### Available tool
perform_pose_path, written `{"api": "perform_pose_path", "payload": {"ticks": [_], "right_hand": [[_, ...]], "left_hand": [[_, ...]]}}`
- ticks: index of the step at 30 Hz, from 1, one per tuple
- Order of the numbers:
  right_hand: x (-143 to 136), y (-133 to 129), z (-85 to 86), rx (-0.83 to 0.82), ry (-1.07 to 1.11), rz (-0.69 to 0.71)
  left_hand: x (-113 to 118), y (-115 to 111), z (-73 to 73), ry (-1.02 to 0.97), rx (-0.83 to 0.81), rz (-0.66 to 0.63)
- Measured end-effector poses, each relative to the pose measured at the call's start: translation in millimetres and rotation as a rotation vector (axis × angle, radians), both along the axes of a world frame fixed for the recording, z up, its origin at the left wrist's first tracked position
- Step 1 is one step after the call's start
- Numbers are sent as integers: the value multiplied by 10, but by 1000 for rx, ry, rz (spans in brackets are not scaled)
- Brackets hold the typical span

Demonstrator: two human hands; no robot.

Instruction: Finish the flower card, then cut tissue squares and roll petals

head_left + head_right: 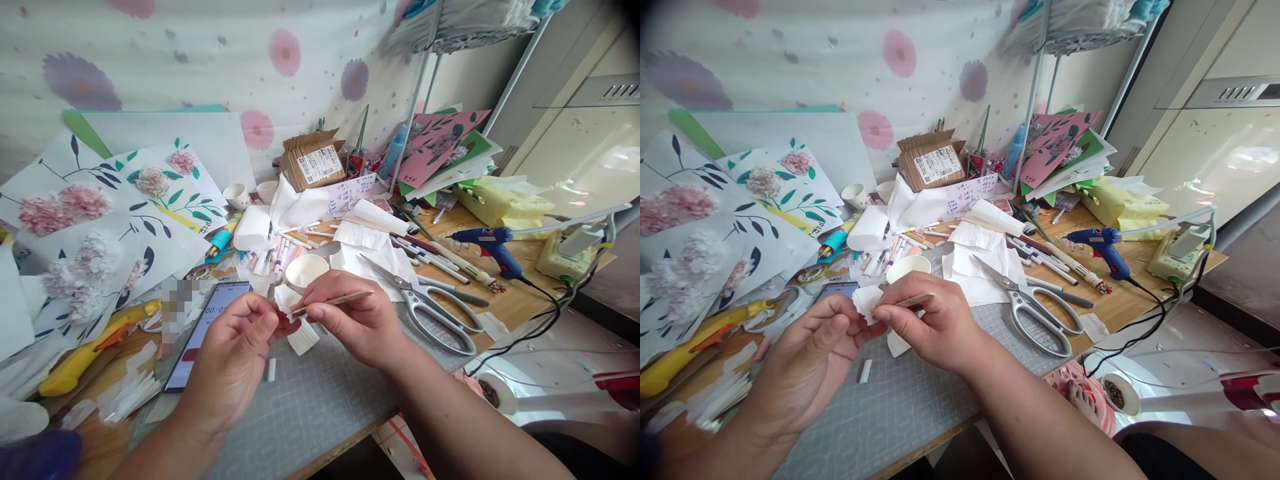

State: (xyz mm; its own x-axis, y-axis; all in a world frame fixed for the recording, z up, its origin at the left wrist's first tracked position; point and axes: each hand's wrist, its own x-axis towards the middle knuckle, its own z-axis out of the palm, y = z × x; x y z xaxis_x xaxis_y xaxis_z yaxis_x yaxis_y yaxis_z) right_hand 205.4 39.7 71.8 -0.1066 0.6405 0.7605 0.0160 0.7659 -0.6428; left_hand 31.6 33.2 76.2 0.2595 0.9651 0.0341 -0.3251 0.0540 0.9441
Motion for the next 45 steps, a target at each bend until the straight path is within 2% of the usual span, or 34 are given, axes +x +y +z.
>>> {"api": "perform_pose_path", "payload": {"ticks": [7,11,17,21,25,28,35,39,41,45], "right_hand": [[-22,8,-18,65,-80,24],[-15,0,-10,23,-70,24],[0,10,-22,-193,123,126],[5,26,-29,-147,200,129],[3,20,3,2,30,87],[11,21,16,76,-102,-4],[82,70,-28,63,-359,-171],[150,98,-26,-69,-585,-137],[194,104,-14,-122,-526,-119],[216,82,14,-218,-125,-16]], "left_hand": [[-3,1,-24,98,-15,12],[16,12,-16,92,-12,29],[10,9,-34,113,-10,-4],[-45,-1,-81,237,58,-12],[-67,4,-47,448,219,39],[-67,11,-7,546,313,75],[-103,23,-51,519,241,92],[-112,34,-60,535,178,100],[-104,35,-47,546,172,106],[-78,16,-11,591,223,132]]}}
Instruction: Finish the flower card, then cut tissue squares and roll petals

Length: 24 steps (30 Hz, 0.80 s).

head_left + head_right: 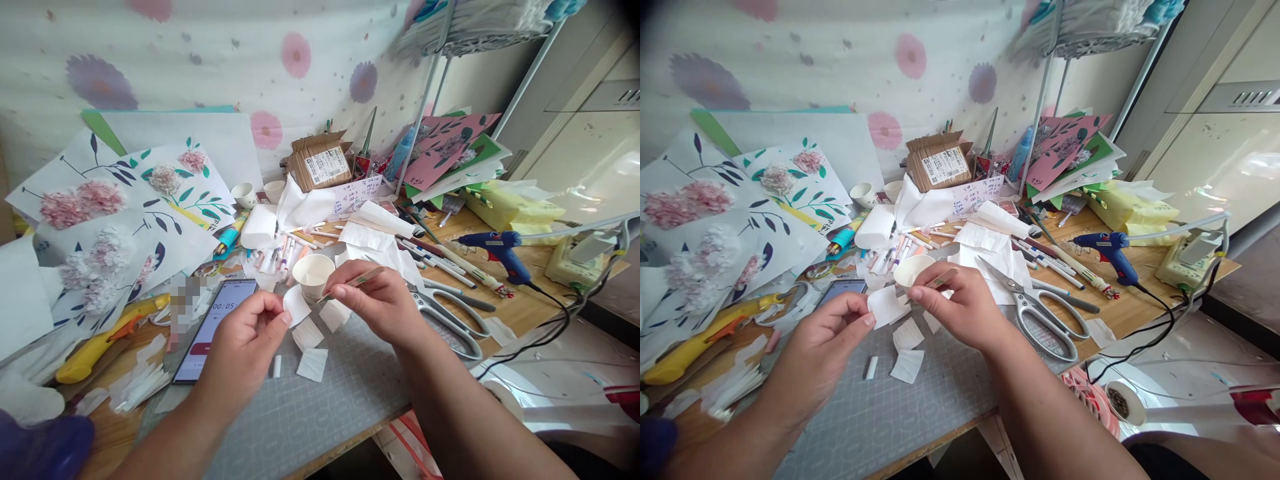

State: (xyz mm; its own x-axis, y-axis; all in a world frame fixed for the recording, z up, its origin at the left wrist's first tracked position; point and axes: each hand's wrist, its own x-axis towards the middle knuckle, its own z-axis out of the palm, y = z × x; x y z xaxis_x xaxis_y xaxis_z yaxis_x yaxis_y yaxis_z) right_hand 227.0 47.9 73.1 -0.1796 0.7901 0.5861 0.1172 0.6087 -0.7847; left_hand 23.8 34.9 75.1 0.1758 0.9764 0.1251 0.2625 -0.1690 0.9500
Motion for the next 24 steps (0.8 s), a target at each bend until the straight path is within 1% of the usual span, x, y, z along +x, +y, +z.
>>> {"api": "perform_pose_path", "payload": {"ticks": [2,5,8,11,14,16,18,20,24], "right_hand": [[-51,-29,9,-30,133,81],[-164,-82,15,-2,166,162],[-240,-114,10,55,126,144],[-255,-109,-7,58,78,85],[-239,-80,-25,76,22,30],[-217,-56,-33,103,-12,-17],[-182,-30,-42,96,-14,-77],[-134,3,-58,50,15,-148],[-42,79,-101,-41,85,-294]], "left_hand": [[11,-16,13,46,54,4],[26,-32,22,125,166,10],[39,-35,21,180,245,2],[35,-32,9,201,253,-25],[9,-28,-15,186,222,-44],[-15,-20,-38,138,159,-55],[-37,-3,-66,46,56,-52],[-50,21,-92,-75,-38,-30],[-42,64,-102,-273,-118,-17]]}}
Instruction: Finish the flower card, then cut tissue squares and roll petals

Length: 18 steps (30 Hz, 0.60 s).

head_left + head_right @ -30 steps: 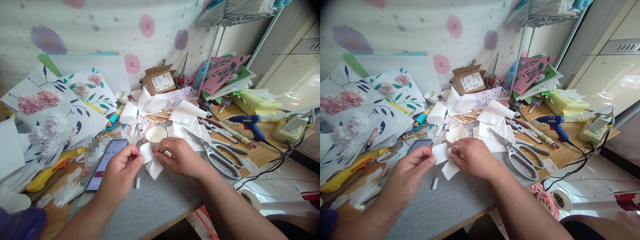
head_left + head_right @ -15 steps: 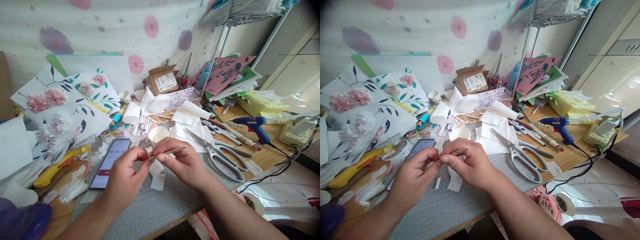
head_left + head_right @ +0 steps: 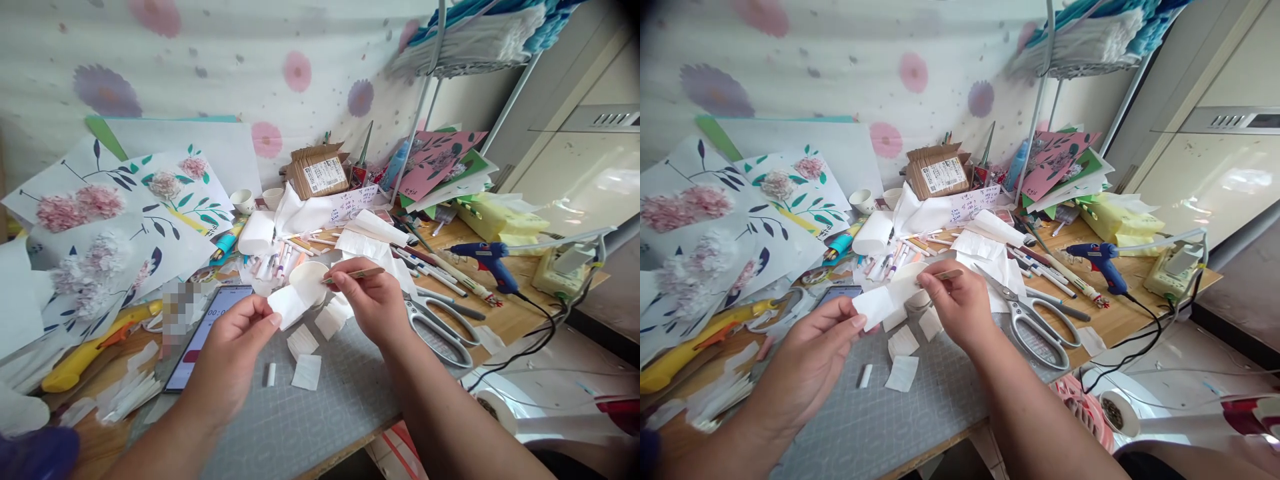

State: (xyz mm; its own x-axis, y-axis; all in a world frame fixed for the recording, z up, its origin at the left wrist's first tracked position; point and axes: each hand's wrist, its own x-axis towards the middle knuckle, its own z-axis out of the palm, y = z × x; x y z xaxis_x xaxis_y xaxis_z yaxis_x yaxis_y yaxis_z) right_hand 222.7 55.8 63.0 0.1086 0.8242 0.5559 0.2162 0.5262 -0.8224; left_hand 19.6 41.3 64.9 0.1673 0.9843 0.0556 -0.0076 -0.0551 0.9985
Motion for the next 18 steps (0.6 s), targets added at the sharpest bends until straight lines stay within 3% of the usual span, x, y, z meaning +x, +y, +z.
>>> {"api": "perform_pose_path", "payload": {"ticks": [6,10,13,15,18], "right_hand": [[-28,74,-3,75,-116,-198],[-62,130,2,117,-292,-192],[-54,146,5,188,-212,-193],[-59,121,12,200,-44,-133],[-108,33,24,109,239,152]], "left_hand": [[35,-4,55,-242,-64,18],[35,-31,86,-366,-92,6],[33,-47,107,-365,-92,-48],[34,-55,121,-340,-75,-79],[40,-67,139,-322,-51,-156]]}}
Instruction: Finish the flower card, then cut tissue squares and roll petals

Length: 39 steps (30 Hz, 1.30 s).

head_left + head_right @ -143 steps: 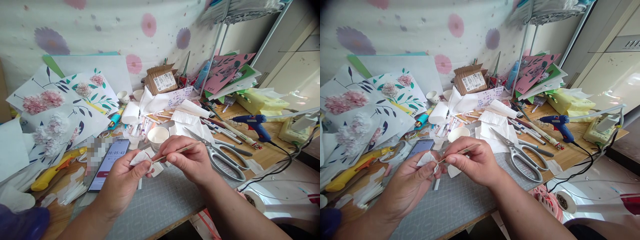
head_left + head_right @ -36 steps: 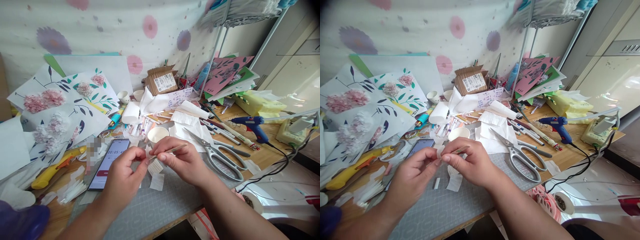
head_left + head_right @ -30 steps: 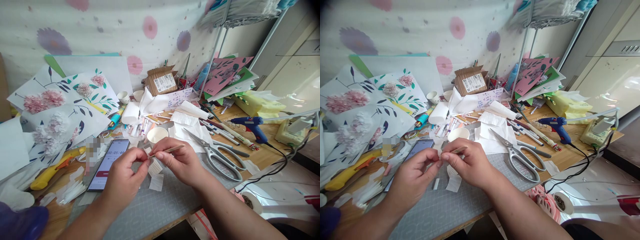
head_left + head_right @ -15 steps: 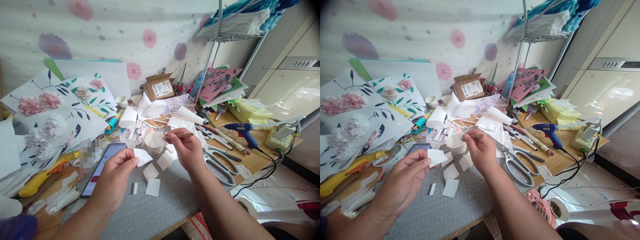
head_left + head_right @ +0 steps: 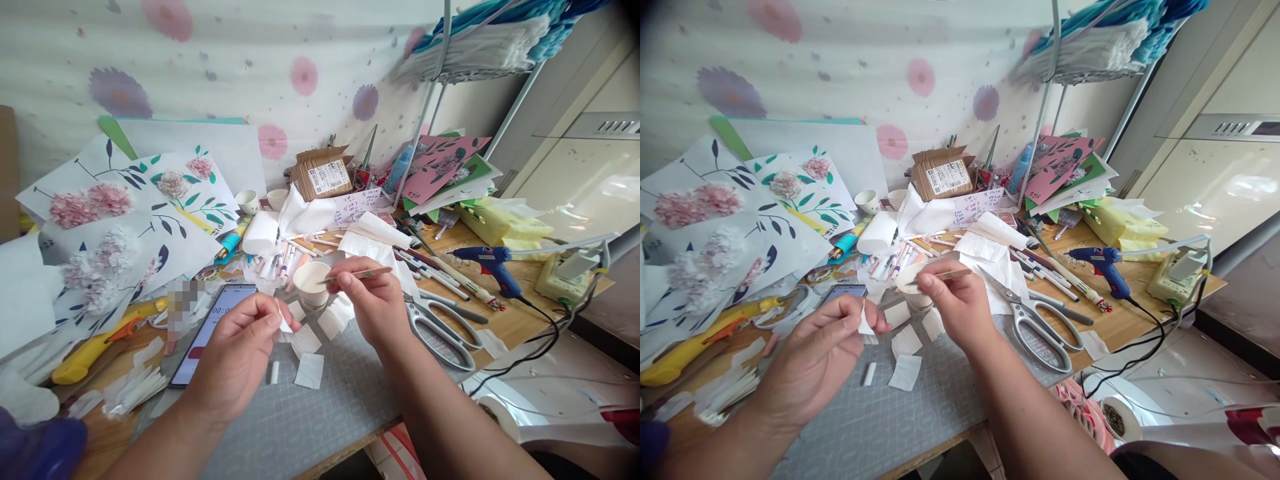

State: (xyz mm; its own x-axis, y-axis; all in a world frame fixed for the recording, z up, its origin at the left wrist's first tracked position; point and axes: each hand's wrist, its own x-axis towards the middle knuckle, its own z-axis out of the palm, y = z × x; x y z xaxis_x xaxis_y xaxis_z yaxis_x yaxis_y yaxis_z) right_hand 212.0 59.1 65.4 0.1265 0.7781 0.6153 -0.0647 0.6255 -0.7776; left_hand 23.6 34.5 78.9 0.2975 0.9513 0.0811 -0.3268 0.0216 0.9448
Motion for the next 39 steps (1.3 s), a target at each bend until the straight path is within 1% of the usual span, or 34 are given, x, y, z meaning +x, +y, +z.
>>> {"api": "perform_pose_path", "payload": {"ticks": [2,3,5,7,9,13,17,23,30,39], "right_hand": [[-47,-68,9,-34,103,210],[-68,-97,14,-36,135,282],[-94,-139,23,-40,178,380],[-98,-160,30,-40,200,437],[-86,-167,36,-14,179,442],[-50,-177,52,60,89,385],[-27,-190,61,89,37,385],[-17,-197,58,146,-36,368],[-2,-208,80,141,-72,385],[16,-210,81,123,-82,387]], "left_hand": [[4,-9,9,-9,0,-64],[6,-13,13,-15,-3,-85],[10,-23,14,-22,-9,-100],[14,-30,9,-19,-23,-94],[21,-31,1,-20,-39,-100],[32,-28,-1,-28,-27,-128],[35,-38,23,-25,-39,-120],[27,-48,33,-31,-34,-147],[-1,-36,7,-15,-38,-166],[-48,-31,-44,85,1,-164]]}}
